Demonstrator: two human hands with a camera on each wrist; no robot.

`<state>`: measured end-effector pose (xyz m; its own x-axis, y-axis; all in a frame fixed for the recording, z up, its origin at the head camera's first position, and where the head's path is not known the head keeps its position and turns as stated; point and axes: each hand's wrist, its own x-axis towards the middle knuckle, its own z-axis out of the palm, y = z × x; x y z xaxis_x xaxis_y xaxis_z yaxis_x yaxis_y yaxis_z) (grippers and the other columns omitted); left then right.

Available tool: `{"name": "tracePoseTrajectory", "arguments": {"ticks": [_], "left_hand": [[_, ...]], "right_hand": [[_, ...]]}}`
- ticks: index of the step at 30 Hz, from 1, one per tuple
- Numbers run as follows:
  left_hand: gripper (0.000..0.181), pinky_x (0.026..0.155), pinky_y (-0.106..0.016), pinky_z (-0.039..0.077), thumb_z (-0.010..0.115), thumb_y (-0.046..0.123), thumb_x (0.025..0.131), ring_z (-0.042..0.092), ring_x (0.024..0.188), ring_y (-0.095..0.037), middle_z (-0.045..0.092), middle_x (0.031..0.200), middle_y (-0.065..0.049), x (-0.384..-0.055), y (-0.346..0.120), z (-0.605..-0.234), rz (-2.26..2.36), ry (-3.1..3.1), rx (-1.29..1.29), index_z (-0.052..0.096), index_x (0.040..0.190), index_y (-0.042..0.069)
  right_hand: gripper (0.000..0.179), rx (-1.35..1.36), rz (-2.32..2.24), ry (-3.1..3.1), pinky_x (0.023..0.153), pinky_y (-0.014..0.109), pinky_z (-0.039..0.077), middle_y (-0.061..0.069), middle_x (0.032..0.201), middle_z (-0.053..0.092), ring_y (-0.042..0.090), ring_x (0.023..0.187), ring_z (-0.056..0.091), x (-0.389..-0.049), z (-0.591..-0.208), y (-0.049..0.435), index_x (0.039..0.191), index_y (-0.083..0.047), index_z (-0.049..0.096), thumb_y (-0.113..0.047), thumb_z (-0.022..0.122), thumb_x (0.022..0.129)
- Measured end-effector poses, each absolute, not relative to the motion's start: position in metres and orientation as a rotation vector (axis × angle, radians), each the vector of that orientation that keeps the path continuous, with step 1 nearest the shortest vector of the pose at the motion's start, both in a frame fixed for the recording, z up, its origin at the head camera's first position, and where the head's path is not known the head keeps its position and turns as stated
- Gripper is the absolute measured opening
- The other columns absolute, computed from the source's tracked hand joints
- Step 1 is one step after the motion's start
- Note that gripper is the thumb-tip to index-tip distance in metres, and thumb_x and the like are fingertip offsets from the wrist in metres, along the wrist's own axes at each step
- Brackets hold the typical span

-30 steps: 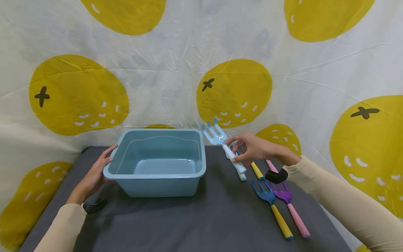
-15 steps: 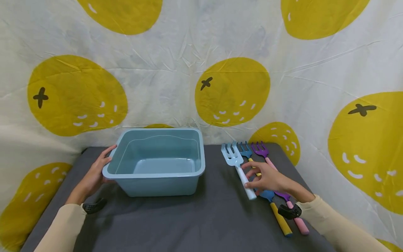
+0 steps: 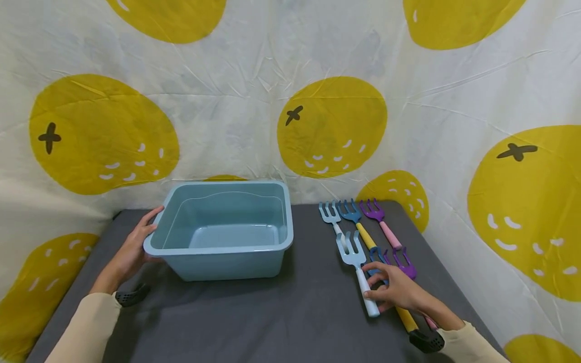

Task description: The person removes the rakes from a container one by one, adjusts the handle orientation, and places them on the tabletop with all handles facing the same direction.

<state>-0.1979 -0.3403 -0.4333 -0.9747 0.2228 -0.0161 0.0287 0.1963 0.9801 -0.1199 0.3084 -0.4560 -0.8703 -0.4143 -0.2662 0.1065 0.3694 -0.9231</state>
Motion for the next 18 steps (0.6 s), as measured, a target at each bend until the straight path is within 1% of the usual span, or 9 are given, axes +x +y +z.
{"name": "tracePoseTrajectory", "arguments": {"ticks": [6,13,18], "left_hand": [[0.054,0.08,-0.061,0.056,0.033,0.044,0.112,0.057,0.109,-0.014,0.003,0.161,-0.023,-0.198,-0.34,-0.434,1.892,2.298,0.235,0.015,0.163,0.044],[0.054,0.078,-0.057,0.058,0.033,0.044,0.112,0.058,0.106,-0.013,0.004,0.16,-0.023,-0.199,-0.34,-0.434,1.895,2.297,0.235,0.015,0.163,0.044],[0.054,0.079,-0.06,0.057,0.032,0.042,0.112,0.059,0.106,-0.011,0.006,0.16,-0.023,-0.2,-0.341,-0.436,1.886,2.302,0.252,0.015,0.163,0.043]], "right_hand": [[0.065,-0.275,-1.518,2.139,0.061,0.052,0.06,0.019,0.104,0.065,0.035,0.078,0.073,-0.111,-0.466,0.313,0.143,0.01,0.043,-0.007,0.078,0.09],[0.063,-0.257,-1.484,2.134,0.058,0.05,0.06,0.017,0.1,0.065,0.03,0.074,0.07,-0.105,-0.474,0.312,0.141,0.009,0.045,-0.007,0.078,0.09],[0.064,-0.227,-1.474,2.142,0.058,0.05,0.06,0.017,0.098,0.065,0.031,0.074,0.07,-0.105,-0.475,0.31,0.141,0.009,0.046,-0.009,0.079,0.09]]}}
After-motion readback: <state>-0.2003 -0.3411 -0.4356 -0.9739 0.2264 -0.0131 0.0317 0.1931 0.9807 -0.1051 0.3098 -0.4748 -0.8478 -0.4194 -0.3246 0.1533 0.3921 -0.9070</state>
